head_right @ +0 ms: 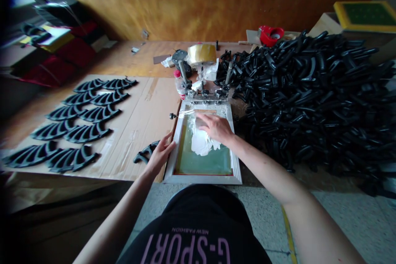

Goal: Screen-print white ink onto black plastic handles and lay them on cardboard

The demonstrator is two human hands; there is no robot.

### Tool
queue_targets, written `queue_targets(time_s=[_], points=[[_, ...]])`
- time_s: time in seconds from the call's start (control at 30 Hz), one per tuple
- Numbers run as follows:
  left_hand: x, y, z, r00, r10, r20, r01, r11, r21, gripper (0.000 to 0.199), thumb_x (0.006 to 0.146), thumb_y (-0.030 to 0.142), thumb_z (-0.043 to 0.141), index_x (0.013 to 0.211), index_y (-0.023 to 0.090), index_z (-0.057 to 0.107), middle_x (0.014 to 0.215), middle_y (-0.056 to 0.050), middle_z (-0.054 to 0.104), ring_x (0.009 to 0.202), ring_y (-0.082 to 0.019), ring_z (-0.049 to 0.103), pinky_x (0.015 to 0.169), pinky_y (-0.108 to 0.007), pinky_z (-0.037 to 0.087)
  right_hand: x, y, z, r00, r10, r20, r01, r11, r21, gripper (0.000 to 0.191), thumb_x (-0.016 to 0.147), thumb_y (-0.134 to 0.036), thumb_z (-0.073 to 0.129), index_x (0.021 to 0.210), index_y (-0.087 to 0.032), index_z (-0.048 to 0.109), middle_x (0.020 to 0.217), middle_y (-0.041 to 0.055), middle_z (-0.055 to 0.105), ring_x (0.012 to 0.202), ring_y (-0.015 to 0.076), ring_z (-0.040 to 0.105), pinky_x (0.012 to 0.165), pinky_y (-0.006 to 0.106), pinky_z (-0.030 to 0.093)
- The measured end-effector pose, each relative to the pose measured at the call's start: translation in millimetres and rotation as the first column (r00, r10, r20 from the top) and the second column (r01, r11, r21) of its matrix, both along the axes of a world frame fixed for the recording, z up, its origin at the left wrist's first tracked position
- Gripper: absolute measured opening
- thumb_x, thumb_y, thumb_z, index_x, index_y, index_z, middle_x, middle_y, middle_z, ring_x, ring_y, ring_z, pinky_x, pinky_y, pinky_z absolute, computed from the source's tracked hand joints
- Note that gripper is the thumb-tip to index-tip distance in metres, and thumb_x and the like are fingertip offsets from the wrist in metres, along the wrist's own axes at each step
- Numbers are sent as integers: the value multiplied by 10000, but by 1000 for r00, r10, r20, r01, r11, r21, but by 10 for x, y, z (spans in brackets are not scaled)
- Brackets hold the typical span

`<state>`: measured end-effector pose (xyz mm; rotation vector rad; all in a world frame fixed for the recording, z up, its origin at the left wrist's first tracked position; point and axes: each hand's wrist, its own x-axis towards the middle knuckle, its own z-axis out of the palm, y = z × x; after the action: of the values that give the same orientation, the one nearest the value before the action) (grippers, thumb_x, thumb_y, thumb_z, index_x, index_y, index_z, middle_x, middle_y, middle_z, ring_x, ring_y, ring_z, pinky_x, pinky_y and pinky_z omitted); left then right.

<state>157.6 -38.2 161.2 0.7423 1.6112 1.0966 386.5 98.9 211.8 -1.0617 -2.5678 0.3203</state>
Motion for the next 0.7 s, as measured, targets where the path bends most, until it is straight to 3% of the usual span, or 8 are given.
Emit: queue_targets(time_s=[0.1,0.2,0.3,0.4,0.47,0.53,0.6,0.7], points=[[2,40,374,997,33,66,-38,996,74,588,830,648,525,1220,219,621,688,-1,623,509,-106,503,441,-200,351,129,490,257,969,-241,-60,244,968,52,534,895,-434,599,1382,-239,501,1075,81,651,903,220,610,796,320,460],[25,215,741,988,57,142,-84,978,193,614,855,719,388,1041,203,663,734,-20,650,532,-114,542,459,-216,399,525,767,254,880,-453,-145,464,884,54,422,972,-410,425,1282,-167,574,1031,109,648,902,215,600,814,330,448],[58,519,1054,974,100,202,-176,899,402,625,870,714,364,1089,198,640,825,-41,676,683,-139,630,554,-226,470,795,661,-43,860,-510,-2,508,857,-85,391,979,-398,376,1058,-148,667,920,97,654,827,205,593,764,325,452],[110,757,1210,964,83,252,-203,844,497,621,897,682,345,1188,192,590,876,-64,693,841,-164,668,647,-244,507,704,278,-451,941,-308,140,331,924,-191,304,888,-476,572,847,-196,683,887,53,655,818,192,595,744,296,456],[198,755,1151,953,106,284,-239,839,489,598,906,665,349,1216,201,564,912,-72,707,867,-166,674,658,-247,516,518,11,-653,962,-165,217,205,963,-178,270,860,-453,634,809,-189,663,949,71,655,921,206,596,797,293,450],[360,599,950,939,109,325,-232,901,367,583,888,662,408,1185,189,572,927,-94,718,815,-176,684,594,-240,508,323,-213,-744,946,-125,298,179,971,-160,227,898,-383,602,863,-163,645,984,112,654,985,229,589,833,310,441],[583,338,664,922,22,387,-62,994,92,583,838,653,523,1130,155,600,947,-142,726,771,-210,696,517,-245,491,157,-418,-733,930,-198,311,253,956,-147,214,941,-334,535,928,-141,627,953,135,661,950,242,601,816,329,445],[881,-59,267,837,-36,546,156,972,-176,533,817,595,607,1104,147,618,1083,-183,708,901,-263,703,589,-292,546,-22,-716,-633,970,-162,182,183,977,-106,214,967,-321,483,957,-151,614,939,132,663,920,247,596,811,349,447]])
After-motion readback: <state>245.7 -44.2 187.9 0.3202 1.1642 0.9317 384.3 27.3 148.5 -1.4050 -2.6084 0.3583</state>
